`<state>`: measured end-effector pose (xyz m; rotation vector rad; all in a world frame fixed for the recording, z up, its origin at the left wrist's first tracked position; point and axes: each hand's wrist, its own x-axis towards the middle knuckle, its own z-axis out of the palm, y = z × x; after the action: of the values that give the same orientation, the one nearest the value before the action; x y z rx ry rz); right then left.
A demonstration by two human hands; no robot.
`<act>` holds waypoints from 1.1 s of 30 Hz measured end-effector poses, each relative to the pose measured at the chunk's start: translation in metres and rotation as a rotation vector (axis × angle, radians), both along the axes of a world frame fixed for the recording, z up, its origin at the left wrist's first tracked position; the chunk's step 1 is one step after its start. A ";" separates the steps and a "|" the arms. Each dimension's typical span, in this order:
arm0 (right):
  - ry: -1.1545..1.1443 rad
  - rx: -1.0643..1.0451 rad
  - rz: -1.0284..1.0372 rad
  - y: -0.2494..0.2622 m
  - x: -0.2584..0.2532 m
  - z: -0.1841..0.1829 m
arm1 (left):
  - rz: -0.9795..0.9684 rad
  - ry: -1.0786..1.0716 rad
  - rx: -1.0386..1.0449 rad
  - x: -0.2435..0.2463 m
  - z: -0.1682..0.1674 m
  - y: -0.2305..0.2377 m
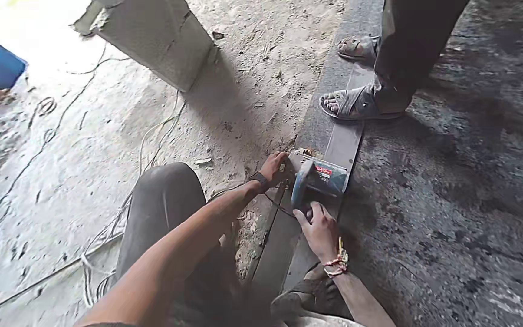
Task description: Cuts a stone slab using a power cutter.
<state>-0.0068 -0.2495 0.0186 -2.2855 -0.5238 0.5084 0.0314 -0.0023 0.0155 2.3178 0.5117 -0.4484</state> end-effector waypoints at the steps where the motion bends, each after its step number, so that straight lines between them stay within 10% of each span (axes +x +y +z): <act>1: 0.058 -0.079 0.020 0.008 0.001 0.008 | 0.000 0.016 0.003 0.001 0.001 0.001; 33: -0.287 -0.136 -0.482 0.074 -0.014 0.000 | -0.039 0.027 -0.137 0.022 -0.011 0.020</act>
<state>-0.0203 -0.1758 0.0187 -2.5179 -0.0594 -0.0237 0.0530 0.0181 0.0048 2.1963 0.4356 -0.5182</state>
